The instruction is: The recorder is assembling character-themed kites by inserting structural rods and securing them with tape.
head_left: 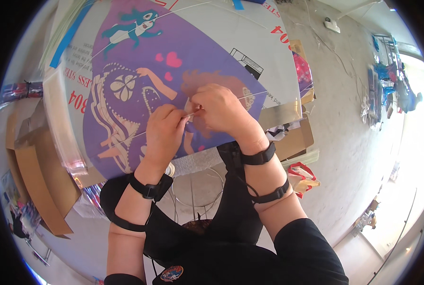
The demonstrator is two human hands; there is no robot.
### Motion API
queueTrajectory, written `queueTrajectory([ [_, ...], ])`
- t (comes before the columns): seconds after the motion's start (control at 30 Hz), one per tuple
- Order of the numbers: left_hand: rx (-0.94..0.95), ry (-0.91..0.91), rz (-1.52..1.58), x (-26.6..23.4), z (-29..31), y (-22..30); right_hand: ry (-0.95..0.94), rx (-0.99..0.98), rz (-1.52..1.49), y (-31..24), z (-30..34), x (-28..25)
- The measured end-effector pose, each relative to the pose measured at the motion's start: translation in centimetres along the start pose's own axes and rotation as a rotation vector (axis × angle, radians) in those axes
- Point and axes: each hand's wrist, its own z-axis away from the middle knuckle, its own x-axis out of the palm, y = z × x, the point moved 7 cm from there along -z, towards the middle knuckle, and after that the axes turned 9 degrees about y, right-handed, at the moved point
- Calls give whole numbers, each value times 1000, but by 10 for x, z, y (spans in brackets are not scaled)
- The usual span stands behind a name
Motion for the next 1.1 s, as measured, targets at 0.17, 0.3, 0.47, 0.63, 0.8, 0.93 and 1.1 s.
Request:
queueTrajectory([
  [0.17, 8, 13, -1, -2, -3, 2, -11, -49, 11, -1, -1, 0],
  [0.3, 6, 0, -20, -8, 1, -3, -5, -59, 29, -8, -5, 0],
  [0.47, 26, -11, -66, -8, 7, -9, -35, -14, 39, -13, -6, 1],
  [0.63, 28, 14, -23, -2, 7, -8, -34, 61, 53, -6, -5, -1],
  [0.8, -3, -3, -37, -8, 9, -14, -28, 46, 52, -7, -7, 3],
  [0.93, -4, 32, 14, -9, 7, -12, -37, 49, 48, -8, -8, 1],
  [1.1, -20, 31, 26, -7, 5, -11, -33, 29, 56, -5, -7, -1],
])
